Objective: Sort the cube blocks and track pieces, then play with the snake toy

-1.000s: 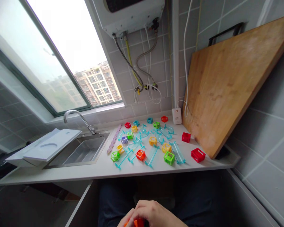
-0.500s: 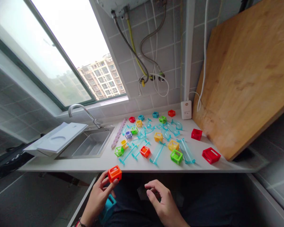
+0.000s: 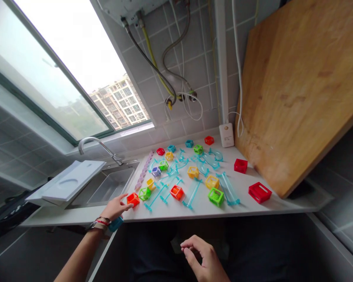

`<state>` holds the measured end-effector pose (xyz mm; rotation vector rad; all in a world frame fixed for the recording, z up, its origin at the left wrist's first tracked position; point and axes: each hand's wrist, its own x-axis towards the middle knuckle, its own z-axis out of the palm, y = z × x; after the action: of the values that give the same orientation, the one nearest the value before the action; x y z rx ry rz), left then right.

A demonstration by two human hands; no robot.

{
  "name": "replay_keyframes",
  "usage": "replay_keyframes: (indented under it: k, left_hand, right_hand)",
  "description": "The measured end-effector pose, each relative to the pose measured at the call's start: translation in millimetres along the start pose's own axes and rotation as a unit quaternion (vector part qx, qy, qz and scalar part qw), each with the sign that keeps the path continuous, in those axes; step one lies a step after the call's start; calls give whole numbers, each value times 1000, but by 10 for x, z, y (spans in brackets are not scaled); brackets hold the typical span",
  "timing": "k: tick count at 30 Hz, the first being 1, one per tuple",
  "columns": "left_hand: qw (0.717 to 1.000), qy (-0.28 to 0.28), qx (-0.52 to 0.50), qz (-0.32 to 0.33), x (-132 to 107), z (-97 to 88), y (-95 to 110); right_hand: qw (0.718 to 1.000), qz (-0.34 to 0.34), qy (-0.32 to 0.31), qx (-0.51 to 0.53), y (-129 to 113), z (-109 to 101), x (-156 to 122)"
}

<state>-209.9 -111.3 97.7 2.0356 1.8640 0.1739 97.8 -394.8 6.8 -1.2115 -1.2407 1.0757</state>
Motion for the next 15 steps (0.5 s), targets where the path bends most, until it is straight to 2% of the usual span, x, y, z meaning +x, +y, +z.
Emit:
replay_keyframes:
  k: [3,5,6,7,8,9,11,12,15]
  left_hand:
    - [999,28,-25,-1,-119,-129,62]
    - [989,51,-137,5,-298,-192,141]
    - [966,62,-250,10,-411,-199,199]
    - [922,53,-383,13,-534,-185,269]
    - [895,42,-444,17,-664,-146,352]
    - [875,33,-482,19,-794,-83,445]
    - [790,-9,-613,-3,-1047,107,645]
    - [760,-37,-648,-13,-1165,228,743]
    - [694,-87,-713,-48,-1464,649,984]
  right_hand:
    - [1000,-5,-1,4,11,-11,-13]
    - [1000,-4,-2,9,5,-4,-16]
    - [1000,-3,-1,10,-4,5,-14]
    - [1000,-3,-2,11,-16,18,-11]
    - [1000,-4,-4,11,-31,35,-7]
    - [1000,-8,-9,9,-48,56,-2]
    - [999,-21,-25,5,-84,109,4]
    - [999,-29,-33,7,-99,140,4]
    - [996,-66,-61,9,-121,233,-16]
